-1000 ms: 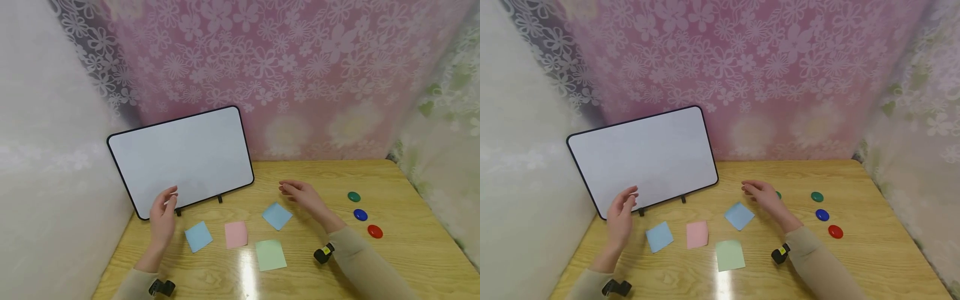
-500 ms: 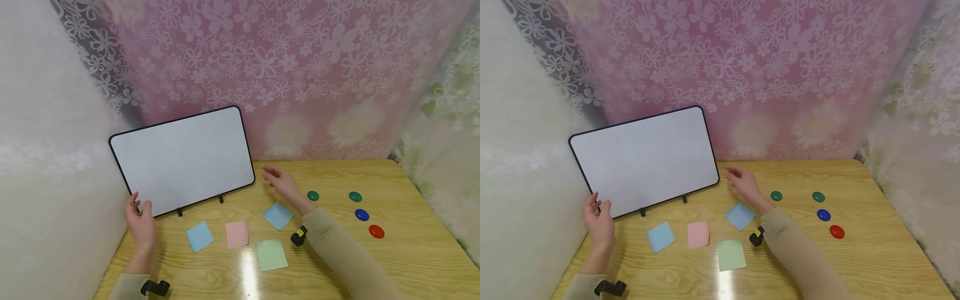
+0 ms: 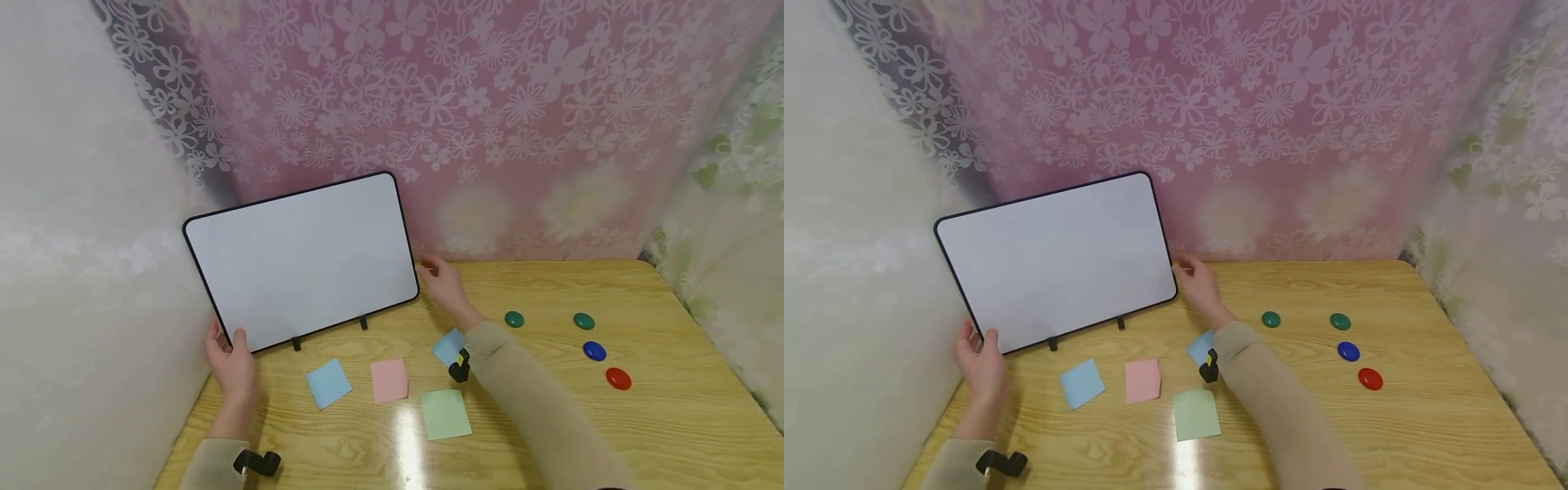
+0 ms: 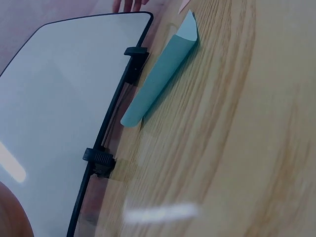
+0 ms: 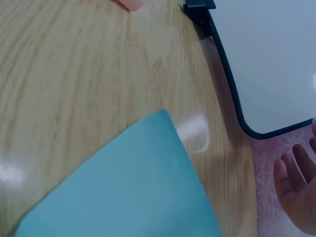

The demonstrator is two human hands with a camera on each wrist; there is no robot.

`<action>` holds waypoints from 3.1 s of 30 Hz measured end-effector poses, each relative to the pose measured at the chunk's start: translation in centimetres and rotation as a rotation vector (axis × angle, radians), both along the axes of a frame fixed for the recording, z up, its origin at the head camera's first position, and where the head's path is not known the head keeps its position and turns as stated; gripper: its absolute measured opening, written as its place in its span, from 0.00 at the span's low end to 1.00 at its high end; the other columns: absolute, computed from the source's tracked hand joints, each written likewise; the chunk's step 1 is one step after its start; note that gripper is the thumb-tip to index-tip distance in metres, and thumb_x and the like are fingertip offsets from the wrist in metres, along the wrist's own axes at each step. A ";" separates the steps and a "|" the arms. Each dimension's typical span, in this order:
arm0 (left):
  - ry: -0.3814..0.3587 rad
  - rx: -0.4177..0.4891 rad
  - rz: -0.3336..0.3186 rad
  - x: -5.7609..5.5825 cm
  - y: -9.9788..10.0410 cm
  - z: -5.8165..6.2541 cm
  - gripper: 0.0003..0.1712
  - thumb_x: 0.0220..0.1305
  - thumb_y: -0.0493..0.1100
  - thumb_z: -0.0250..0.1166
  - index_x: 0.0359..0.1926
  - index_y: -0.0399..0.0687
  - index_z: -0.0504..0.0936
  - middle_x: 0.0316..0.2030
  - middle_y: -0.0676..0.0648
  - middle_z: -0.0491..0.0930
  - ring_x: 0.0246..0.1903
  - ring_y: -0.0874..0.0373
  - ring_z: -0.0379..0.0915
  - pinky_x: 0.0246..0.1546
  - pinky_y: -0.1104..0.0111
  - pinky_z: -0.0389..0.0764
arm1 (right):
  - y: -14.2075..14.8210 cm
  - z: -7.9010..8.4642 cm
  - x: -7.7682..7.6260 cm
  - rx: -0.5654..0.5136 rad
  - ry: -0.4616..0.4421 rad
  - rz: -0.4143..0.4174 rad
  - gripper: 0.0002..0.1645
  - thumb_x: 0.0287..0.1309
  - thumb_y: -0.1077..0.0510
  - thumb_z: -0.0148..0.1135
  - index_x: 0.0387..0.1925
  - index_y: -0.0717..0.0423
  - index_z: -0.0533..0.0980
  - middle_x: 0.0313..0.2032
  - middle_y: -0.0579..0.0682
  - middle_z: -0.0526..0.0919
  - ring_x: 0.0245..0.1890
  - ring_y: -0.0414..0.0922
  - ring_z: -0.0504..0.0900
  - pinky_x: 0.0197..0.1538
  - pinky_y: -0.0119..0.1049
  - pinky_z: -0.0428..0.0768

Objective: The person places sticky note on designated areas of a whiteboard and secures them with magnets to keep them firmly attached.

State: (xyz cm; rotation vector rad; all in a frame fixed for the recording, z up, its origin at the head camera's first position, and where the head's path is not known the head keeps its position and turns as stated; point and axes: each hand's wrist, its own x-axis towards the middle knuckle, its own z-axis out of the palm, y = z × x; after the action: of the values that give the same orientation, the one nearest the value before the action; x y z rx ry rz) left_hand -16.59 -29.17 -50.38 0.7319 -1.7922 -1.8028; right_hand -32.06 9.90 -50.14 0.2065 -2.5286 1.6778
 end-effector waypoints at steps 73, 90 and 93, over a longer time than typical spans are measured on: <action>-0.209 -0.068 0.021 -1.7 -4.1 -1.0 0.22 0.78 0.36 0.65 0.68 0.32 0.80 0.43 0.54 0.80 0.46 0.64 0.72 0.46 0.75 0.75 | -0.5 -0.1 -1.6 0.062 -0.132 -0.066 0.20 0.81 0.59 0.59 0.66 0.63 0.78 0.57 0.61 0.85 0.59 0.58 0.82 0.60 0.52 0.81; -0.249 -0.133 -0.117 -3.6 -2.6 -0.7 0.23 0.80 0.40 0.63 0.69 0.33 0.79 0.60 0.39 0.77 0.56 0.54 0.70 0.50 0.72 0.73 | 3.5 0.2 0.4 0.095 -0.087 -0.064 0.21 0.82 0.60 0.57 0.67 0.67 0.77 0.58 0.64 0.84 0.60 0.60 0.82 0.61 0.53 0.81; -0.249 -0.159 -0.148 -4.1 -2.3 -0.7 0.23 0.81 0.41 0.63 0.69 0.34 0.78 0.61 0.38 0.77 0.56 0.54 0.70 0.50 0.71 0.73 | 4.4 0.0 0.7 0.087 -0.103 -0.068 0.21 0.82 0.60 0.56 0.68 0.66 0.76 0.57 0.64 0.84 0.57 0.58 0.83 0.58 0.50 0.82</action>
State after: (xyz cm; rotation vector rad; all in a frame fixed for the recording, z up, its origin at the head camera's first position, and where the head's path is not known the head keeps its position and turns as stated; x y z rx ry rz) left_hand -20.69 -31.44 -51.06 0.8084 -2.1758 -1.6943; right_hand -31.37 14.26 -50.13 0.0410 -2.6526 1.5951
